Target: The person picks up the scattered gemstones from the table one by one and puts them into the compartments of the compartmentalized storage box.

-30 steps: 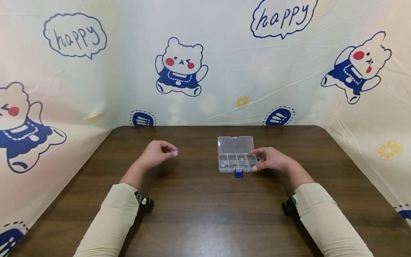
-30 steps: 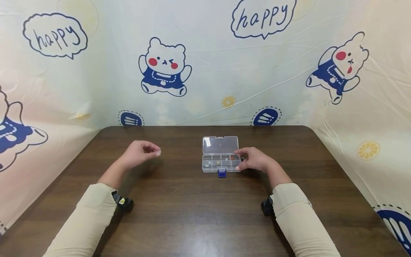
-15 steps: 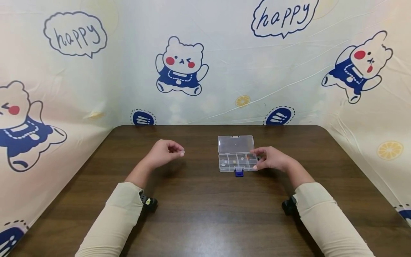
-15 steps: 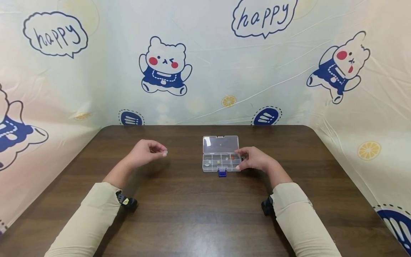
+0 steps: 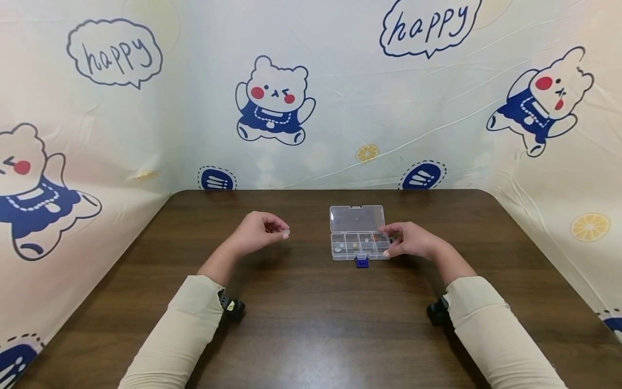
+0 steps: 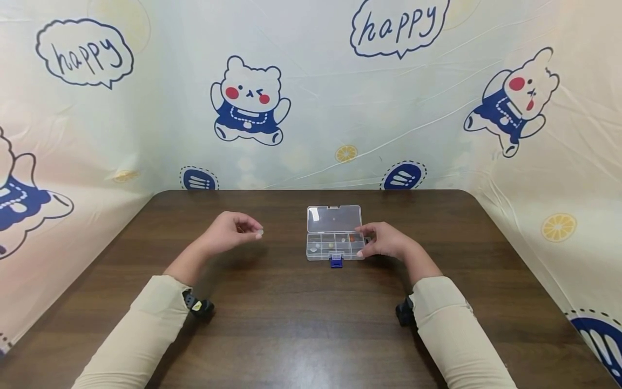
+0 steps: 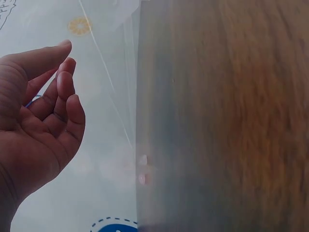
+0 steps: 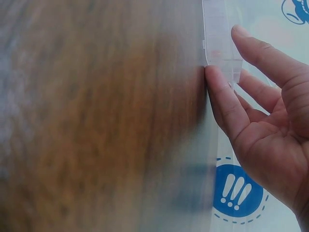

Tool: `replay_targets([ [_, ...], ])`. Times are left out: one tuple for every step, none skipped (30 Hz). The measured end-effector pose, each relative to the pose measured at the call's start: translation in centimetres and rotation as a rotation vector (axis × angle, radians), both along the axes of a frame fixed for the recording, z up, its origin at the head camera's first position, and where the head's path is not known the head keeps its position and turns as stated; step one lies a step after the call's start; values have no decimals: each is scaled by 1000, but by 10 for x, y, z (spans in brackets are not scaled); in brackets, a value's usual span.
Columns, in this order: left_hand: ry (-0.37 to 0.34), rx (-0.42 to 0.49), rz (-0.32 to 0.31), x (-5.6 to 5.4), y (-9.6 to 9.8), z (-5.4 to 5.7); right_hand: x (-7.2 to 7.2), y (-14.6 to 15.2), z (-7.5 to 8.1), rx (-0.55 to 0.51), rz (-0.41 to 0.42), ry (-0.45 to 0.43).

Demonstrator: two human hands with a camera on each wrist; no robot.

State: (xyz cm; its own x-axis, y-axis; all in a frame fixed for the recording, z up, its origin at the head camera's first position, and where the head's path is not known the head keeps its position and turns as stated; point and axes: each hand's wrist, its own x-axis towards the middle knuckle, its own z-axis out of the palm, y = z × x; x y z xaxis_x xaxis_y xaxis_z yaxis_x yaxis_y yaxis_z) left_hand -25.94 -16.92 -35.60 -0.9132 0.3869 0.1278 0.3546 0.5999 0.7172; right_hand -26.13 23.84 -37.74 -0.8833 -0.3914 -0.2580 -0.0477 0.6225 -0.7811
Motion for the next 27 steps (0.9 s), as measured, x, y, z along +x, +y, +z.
replay_targets([
  [3,0,-5,0,1,0,0,0,0,2,-1,1],
  [8,0,-11,0,2,0,-1,1,-1,2,0,2],
  [11,0,-17,0,4,0,-1,1,-1,3,0,3],
  [14,-1,-22,0,5,0,-1,1,-2,5,0,5],
  [19,1,-30,0,6,0,-2,1,-2,2,-2,3],
  [23,1,-36,0,7,1,-2,1,-3,-1,-6,1],
  [28,2,-43,0,8,1,-2,1,-3,-3,-8,2],
  [34,3,-49,0,9,1,-2,1,-3,-6,-9,1],
  [38,4,-54,0,10,2,-2,0,-3,-9,-11,0],
  [42,6,-59,1,11,2,-1,0,-3,-12,-14,0],
  [47,6,-63,1,13,3,-1,0,-3,-14,-16,-2],
  [47,7,-65,2,14,3,-1,0,-3,-12,-16,0],
  [48,8,-67,2,15,4,-2,0,-3,-10,-17,1],
  [49,7,-69,3,16,5,-2,0,-3,-9,-17,1],
  [50,6,-71,3,17,5,-2,0,-4,-7,-17,2],
  [51,5,-74,4,19,6,-2,0,-4,-6,-18,3],
  [53,2,-78,4,20,7,-2,0,-4,-5,-17,4],
  [55,-1,-81,4,21,8,-2,0,-4,-5,-17,5],
  [57,-5,-83,4,23,8,-2,0,-4,-6,-16,5],
  [58,-8,-86,4,24,9,-2,0,-4,-7,-15,6],
  [58,-9,-90,4,26,9,-2,0,-4,-7,-14,7],
  [57,-10,-93,4,28,10,-2,0,-4,-9,-13,7],
  [55,-12,-97,4,29,10,-2,0,-4,-11,-13,7],
  [51,-11,-100,4,31,11,-2,1,-4,-12,-13,7],
  [48,-10,-102,4,33,11,-2,1,-4,-13,-12,7],
  [46,-9,-105,4,35,11,-2,1,-4,-13,-12,8],
  [46,-10,-107,4,36,11,-2,1,-4,-13,-12,8],
])
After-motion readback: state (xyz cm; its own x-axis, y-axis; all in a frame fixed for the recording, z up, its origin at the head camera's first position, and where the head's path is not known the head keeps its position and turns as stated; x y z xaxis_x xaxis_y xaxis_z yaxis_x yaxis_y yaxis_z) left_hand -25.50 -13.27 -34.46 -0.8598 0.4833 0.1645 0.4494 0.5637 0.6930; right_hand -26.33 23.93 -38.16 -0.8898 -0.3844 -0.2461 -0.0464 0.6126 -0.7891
